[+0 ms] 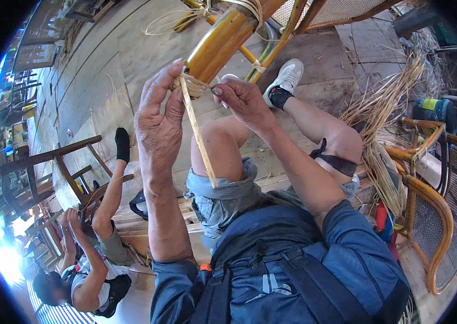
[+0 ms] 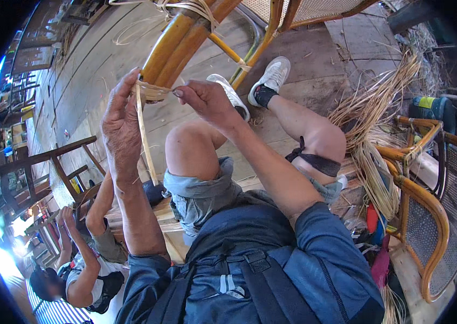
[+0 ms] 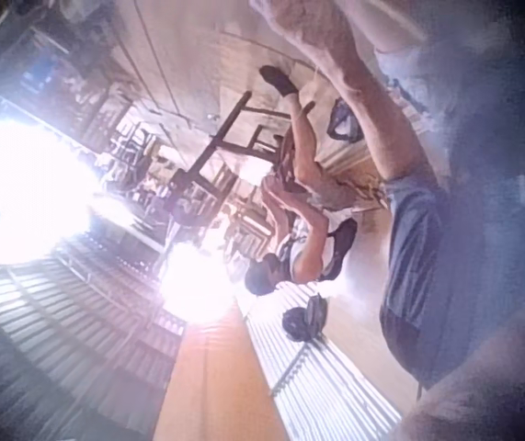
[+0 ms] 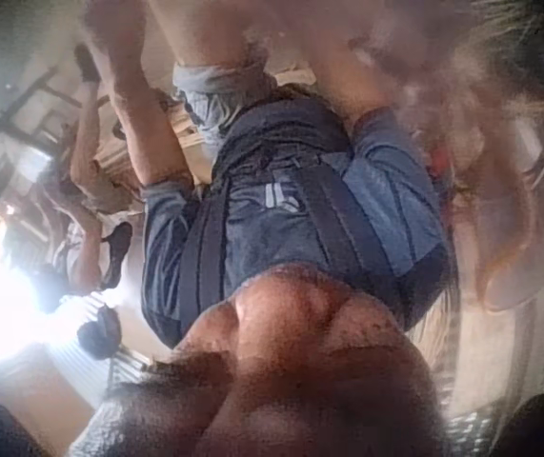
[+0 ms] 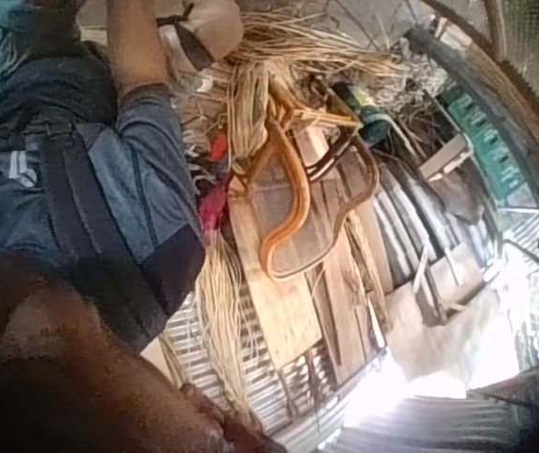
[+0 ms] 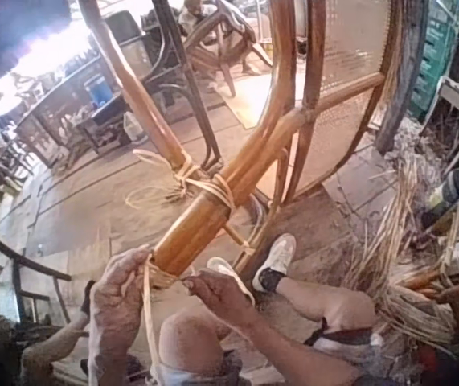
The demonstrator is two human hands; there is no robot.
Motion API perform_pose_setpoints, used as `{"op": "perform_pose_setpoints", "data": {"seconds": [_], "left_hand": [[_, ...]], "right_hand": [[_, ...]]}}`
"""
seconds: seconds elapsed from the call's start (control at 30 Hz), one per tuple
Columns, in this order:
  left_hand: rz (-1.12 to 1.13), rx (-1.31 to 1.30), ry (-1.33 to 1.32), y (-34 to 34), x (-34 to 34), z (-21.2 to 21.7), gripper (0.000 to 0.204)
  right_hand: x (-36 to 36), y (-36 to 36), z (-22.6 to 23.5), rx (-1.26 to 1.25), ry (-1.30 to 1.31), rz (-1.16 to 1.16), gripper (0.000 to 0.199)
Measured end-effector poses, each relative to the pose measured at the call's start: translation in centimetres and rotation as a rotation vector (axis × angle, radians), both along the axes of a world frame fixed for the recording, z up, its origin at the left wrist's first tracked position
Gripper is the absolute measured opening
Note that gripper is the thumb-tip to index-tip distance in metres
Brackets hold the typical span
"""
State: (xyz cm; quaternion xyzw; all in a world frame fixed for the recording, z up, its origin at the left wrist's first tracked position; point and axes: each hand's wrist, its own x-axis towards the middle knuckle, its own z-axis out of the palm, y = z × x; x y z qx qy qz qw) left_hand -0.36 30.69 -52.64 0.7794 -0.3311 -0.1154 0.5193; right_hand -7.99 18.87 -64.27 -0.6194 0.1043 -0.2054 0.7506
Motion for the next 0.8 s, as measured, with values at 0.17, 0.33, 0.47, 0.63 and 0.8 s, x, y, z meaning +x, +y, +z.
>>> {"op": "perform_pose_setpoints", "data": {"seconds": [0.17,0.33,0.47,0.63,0.8], "left_hand": [[0.055,-0.045,0.003,-0.4,0.0,-0.2,0.036],[0.043,-0.034,0.002,0.7,0.0,0.0,0.040],[0.077,-0.184,0.220,2.0,0.8,-0.9,0.039],[0.045,-0.135,0.986,1.2,2.8,-3.3,0.063],[-0.114,-0.459,1.436,0.1,2.8,-4.6,0.064]], "right_hand": [[0.7,-0.3,0.1,-0.081,0.050,-0.021,0.036],[1.3,-0.3,-0.3,-0.200,-0.023,-0.097,0.034],[1.6,-0.1,-0.8,-0.230,-0.046,-0.137,0.023],[2.2,-0.1,-1.2,0.092,-0.046,-0.230,0.044],[2.4,-0.7,-0.7,-0.065,0.029,-0.222,0.062]]}}
